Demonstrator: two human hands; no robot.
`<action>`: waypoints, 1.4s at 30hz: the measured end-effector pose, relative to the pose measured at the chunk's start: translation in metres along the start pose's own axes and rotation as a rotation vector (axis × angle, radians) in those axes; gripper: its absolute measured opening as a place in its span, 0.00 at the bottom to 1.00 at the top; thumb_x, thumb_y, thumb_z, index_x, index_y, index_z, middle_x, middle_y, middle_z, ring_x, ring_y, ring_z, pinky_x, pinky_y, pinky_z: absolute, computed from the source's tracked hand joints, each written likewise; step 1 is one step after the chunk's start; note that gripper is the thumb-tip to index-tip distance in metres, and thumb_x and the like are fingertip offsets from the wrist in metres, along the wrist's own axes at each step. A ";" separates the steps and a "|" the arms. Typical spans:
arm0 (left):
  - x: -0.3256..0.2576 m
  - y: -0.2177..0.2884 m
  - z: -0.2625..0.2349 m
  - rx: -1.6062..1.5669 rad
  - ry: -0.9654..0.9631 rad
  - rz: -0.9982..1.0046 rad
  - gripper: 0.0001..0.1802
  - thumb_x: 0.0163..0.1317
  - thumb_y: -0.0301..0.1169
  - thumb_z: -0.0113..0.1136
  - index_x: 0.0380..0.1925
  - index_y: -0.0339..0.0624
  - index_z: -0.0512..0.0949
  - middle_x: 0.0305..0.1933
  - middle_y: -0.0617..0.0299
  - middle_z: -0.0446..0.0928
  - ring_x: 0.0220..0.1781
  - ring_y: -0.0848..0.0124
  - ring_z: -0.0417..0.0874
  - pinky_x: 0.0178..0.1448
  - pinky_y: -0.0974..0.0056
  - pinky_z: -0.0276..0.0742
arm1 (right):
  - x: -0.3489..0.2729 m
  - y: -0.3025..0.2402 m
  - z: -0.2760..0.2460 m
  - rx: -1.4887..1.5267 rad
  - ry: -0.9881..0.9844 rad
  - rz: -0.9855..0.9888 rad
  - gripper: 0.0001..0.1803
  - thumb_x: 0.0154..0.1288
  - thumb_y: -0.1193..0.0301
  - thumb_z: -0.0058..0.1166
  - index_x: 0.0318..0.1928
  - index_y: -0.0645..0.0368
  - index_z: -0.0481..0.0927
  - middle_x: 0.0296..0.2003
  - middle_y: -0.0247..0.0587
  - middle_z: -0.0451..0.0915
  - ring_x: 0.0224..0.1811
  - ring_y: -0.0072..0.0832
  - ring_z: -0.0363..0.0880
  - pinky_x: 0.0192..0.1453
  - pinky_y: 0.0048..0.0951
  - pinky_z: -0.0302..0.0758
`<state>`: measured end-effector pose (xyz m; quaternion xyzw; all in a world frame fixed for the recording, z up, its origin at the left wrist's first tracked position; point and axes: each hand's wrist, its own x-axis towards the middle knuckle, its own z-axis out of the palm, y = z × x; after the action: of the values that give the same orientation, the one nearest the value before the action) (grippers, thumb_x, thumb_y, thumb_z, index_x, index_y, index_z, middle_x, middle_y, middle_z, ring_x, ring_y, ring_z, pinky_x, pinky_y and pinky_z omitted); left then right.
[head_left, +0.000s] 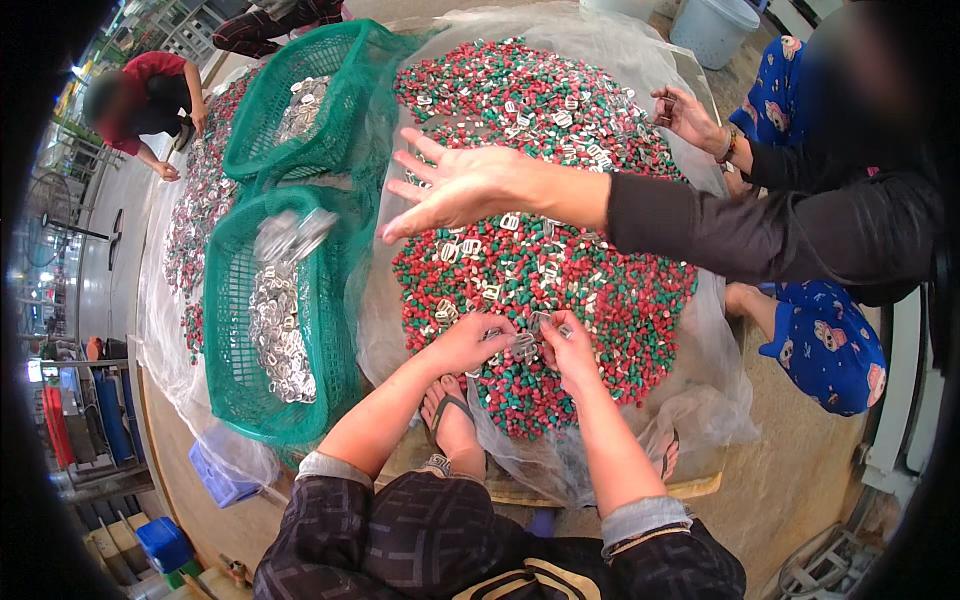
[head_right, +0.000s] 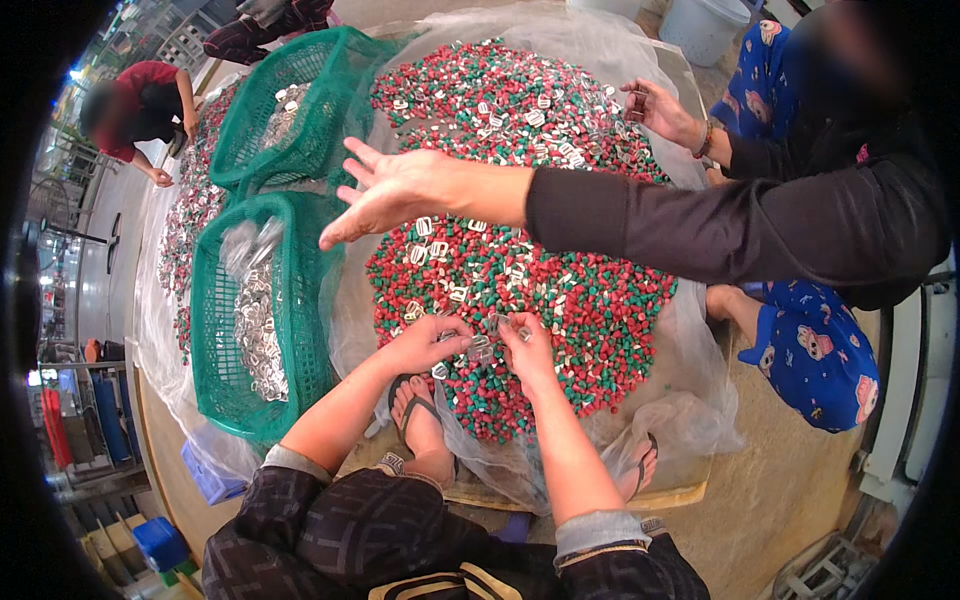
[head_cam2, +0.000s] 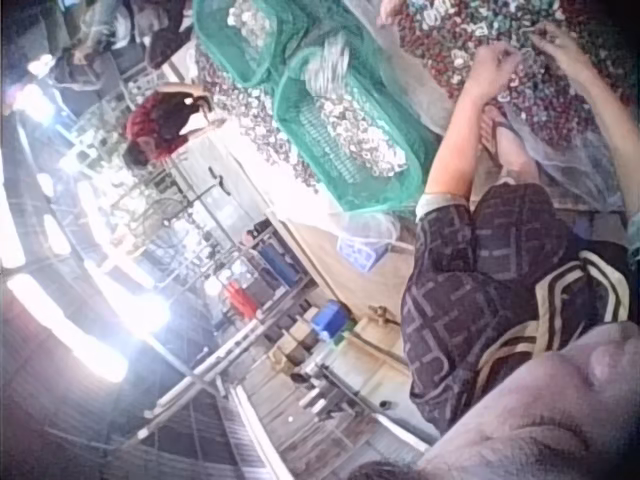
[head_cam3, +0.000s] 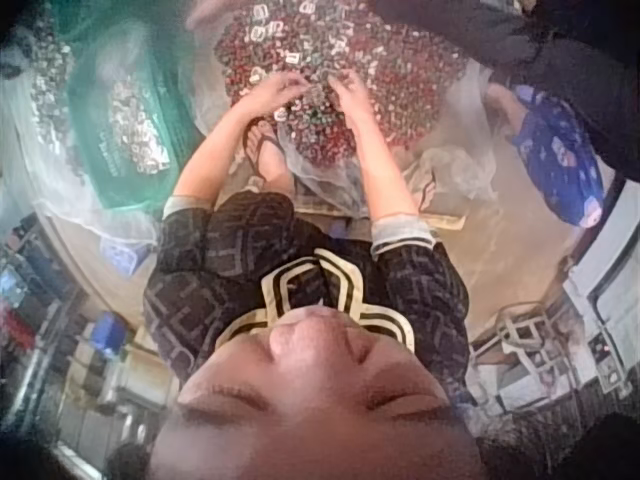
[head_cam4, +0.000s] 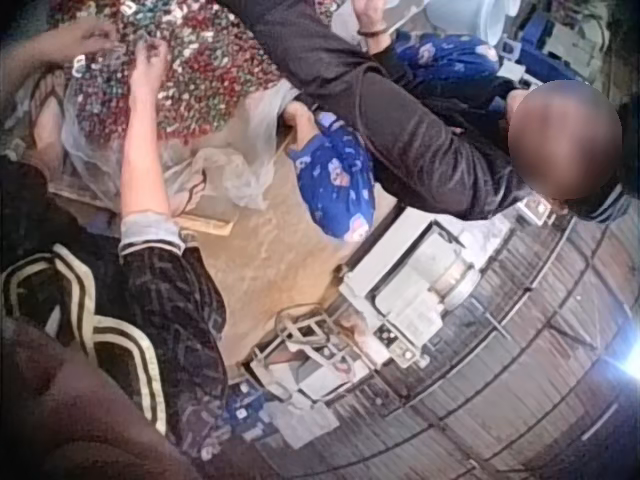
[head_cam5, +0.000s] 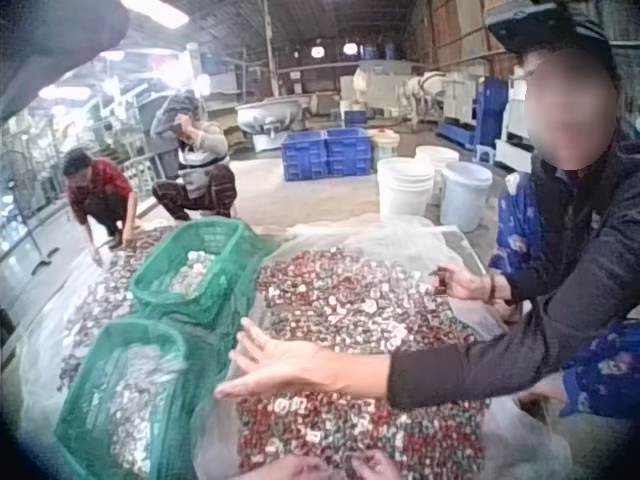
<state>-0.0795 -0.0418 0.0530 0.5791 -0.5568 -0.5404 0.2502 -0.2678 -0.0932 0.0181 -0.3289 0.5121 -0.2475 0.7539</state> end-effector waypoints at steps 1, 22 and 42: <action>0.001 0.001 0.001 -0.004 0.005 0.006 0.11 0.60 0.33 0.55 0.34 0.35 0.77 0.30 0.59 0.79 0.36 0.73 0.77 0.44 0.66 0.72 | -0.002 0.001 0.001 0.031 -0.015 0.037 0.06 0.64 0.70 0.51 0.39 0.53 0.70 0.19 0.25 0.69 0.12 0.12 0.61 0.12 0.16 0.50; -0.005 0.028 0.007 0.455 0.187 0.303 0.08 0.52 0.28 0.60 0.32 0.43 0.76 0.29 0.57 0.78 0.33 0.57 0.80 0.35 0.57 0.75 | -0.013 -0.018 0.017 0.107 -0.131 -0.061 0.04 0.63 0.72 0.52 0.34 0.53 0.70 0.20 0.26 0.71 0.18 0.14 0.67 0.17 0.18 0.60; -0.004 0.036 0.021 -0.697 0.112 0.052 0.07 0.64 0.32 0.53 0.35 0.41 0.73 0.25 0.72 0.70 0.22 0.84 0.65 0.25 0.77 0.60 | -0.033 -0.058 0.038 -0.143 0.114 -0.335 0.04 0.61 0.77 0.51 0.35 0.61 0.70 0.22 0.31 0.71 0.22 0.14 0.68 0.25 0.20 0.64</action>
<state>-0.1112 -0.0409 0.0809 0.4732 -0.3387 -0.6590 0.4766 -0.2460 -0.0995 0.0916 -0.4477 0.5085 -0.3508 0.6465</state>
